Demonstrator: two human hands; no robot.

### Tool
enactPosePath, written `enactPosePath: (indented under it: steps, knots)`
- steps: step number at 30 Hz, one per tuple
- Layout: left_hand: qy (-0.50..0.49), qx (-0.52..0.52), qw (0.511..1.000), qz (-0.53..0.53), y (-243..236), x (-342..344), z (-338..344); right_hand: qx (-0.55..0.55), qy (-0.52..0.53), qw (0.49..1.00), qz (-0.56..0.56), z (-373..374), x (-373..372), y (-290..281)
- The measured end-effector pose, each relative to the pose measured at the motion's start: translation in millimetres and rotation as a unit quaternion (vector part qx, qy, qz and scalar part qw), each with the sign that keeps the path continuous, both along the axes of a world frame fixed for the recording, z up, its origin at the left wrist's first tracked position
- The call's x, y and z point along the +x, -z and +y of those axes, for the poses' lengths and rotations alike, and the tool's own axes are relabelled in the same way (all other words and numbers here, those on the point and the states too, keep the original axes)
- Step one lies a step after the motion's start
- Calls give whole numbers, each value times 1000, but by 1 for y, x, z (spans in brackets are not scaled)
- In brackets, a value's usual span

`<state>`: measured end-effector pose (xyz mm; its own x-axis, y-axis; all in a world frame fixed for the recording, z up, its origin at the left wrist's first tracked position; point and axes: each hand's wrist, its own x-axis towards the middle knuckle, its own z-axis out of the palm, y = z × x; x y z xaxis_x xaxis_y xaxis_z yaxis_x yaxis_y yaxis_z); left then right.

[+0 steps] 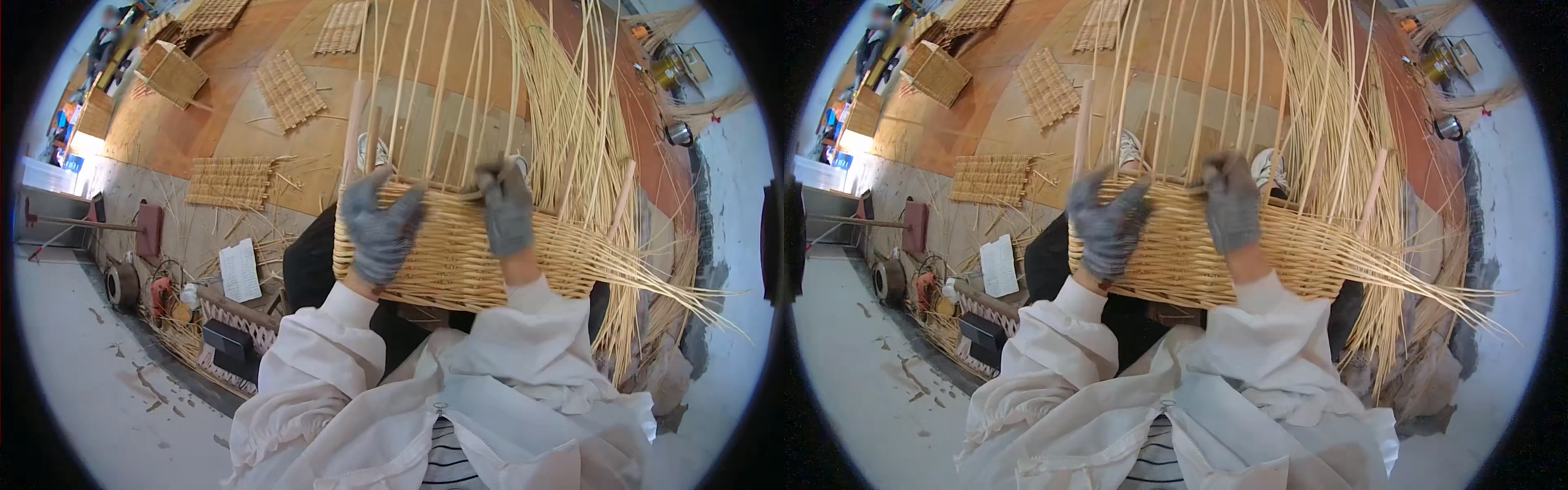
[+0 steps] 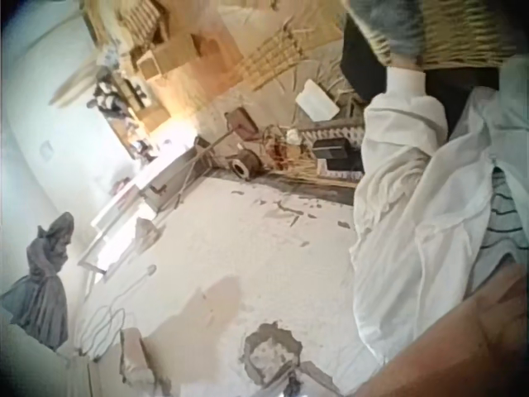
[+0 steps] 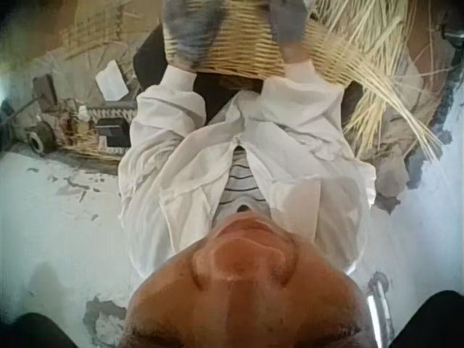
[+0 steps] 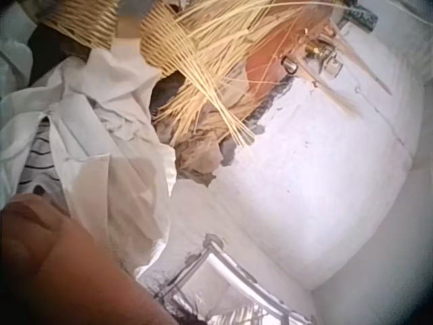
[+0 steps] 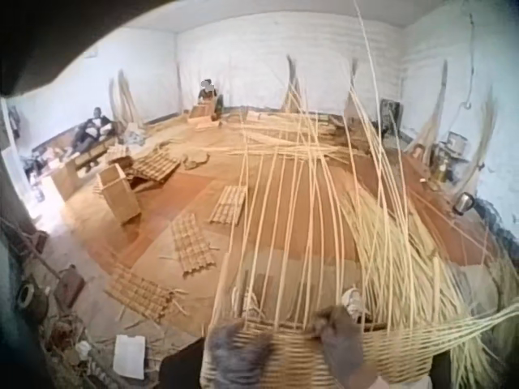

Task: The recorder is weaving a large wicker basket using long thin wooden strips.

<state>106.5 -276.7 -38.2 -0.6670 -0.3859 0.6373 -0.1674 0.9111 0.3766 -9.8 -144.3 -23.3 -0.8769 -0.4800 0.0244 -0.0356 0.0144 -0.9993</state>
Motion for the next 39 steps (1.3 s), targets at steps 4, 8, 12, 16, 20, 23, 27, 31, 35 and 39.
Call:
enactPosePath:
  steps: [4, 8, 12, 16, 20, 23, 27, 31, 35, 39]
  knots:
    - [71, -24, 972, -223, -9, -37, 42, 475, -70, 658, 581, -43, -89, 19]
    - [-5, -40, 972, -230, -18, -20, 49, 261, 159, 770, 561, -14, -57, 47]
    - [89, 28, 988, -121, -18, -45, 69, -1, 163, 986, -25, 83, -3, 8]
    - [97, 16, 962, -256, -28, -79, 123, 282, 61, 883, 369, 58, -99, 8]
    - [133, 34, 975, -176, -25, -64, 109, 234, 148, 907, 318, 64, -83, 19]
    - [50, 102, 993, -7, -27, -9, 42, 70, 144, 974, 162, 124, -24, 10]
    - [-37, 445, 886, 124, -7, 28, -26, 340, 403, 718, 455, 132, 7, -29]
    - [147, 568, 807, 70, 21, 22, -52, 161, 185, 898, 365, 81, 23, -16]
    - [156, 512, 839, 100, 29, 12, -38, 82, -42, 901, 424, -32, 80, 3]
    - [225, 603, 760, 87, 54, 46, -92, 89, -51, 873, 476, -134, 121, -23]
